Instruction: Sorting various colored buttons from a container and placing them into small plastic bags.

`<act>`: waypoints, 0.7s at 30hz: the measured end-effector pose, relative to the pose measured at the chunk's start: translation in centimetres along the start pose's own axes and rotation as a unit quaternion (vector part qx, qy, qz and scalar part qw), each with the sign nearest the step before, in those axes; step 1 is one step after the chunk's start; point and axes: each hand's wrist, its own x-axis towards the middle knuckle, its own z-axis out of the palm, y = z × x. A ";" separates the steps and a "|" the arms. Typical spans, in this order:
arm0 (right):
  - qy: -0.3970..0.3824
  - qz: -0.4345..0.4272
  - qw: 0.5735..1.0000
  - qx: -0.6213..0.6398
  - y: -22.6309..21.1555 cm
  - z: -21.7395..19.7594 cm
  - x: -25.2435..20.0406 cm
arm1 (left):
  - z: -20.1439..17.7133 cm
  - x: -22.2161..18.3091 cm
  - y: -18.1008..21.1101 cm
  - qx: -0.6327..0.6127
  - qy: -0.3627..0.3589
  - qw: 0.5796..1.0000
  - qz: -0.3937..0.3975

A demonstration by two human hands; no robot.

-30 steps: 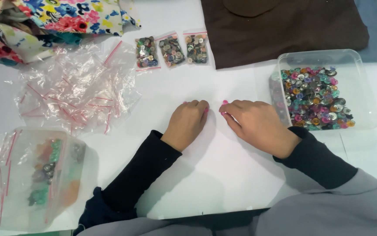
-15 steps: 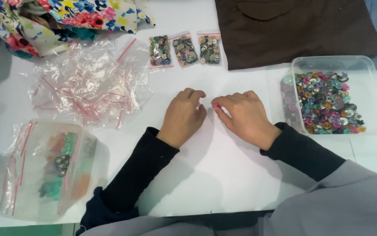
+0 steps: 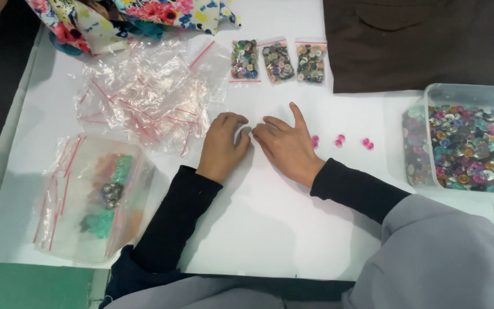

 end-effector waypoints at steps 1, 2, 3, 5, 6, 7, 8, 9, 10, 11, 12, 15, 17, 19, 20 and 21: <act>-0.001 -0.002 1.000 0.001 -0.1 0.0 -0.1 | 0.2 -0.3 0.0 0.000 0.001 1.000 -0.003; 0.007 -0.002 1.000 0.006 -0.3 0.0 -0.1 | 0.5 -0.6 -0.1 -0.008 -0.013 1.000 -0.010; 0.015 0.000 1.000 0.008 -0.3 -0.1 -0.2 | 0.8 -0.7 -0.1 -0.016 -0.027 0.999 -0.016; 0.026 -0.007 1.000 0.004 -0.1 0.8 -0.6 | 0.1 -0.9 1.6 -0.028 -0.038 0.999 -0.018; 0.038 -0.012 0.999 0.000 0.1 1.3 -0.9 | -0.2 -0.9 2.4 -0.039 -0.049 0.998 -0.019; 0.037 -0.013 0.999 0.001 0.2 1.7 -1.0 | -0.4 -1.0 2.6 -0.040 -0.049 0.998 -0.020; 0.032 -0.013 0.999 -0.008 0.4 2.0 -1.2 | -0.6 -1.0 2.9 -0.037 -0.052 0.998 -0.010; 0.028 -0.012 0.999 -0.016 0.5 2.3 -1.4 | -0.8 -1.1 3.1 -0.033 -0.056 0.998 0.000; 0.027 -0.012 0.999 -0.016 0.6 2.0 -1.4 | -0.6 -1.1 3.1 -0.034 -0.056 0.998 -0.001; 0.024 -0.008 1.000 -0.008 0.6 1.6 -1.4 | -0.5 -1.0 3.0 -0.026 -0.059 0.998 0.003; 0.020 -0.004 1.000 0.000 0.7 1.2 -1.4 | -0.4 -1.0 3.0 -0.018 -0.061 0.998 0.006; 0.019 0.027 0.999 0.012 1.2 -0.2 -2.2 | -0.6 -1.1 3.0 -0.022 -0.066 0.997 0.019; 0.010 0.045 0.998 0.035 1.8 -1.0 -2.9 | -0.7 -1.2 3.4 -0.014 -0.061 0.997 0.035; 0.000 0.064 0.996 0.057 2.5 -1.7 -3.7 | -0.4 -1.4 3.4 -0.006 -0.056 0.997 0.052; 0.001 0.067 0.997 0.050 2.8 -1.9 -4.0 | 0.0 -1.4 3.2 -0.002 -0.049 0.996 0.070; 0.002 0.069 0.997 0.044 3.1 -2.1 -4.4 | 0.4 -1.5 3.1 0.002 -0.042 0.995 0.088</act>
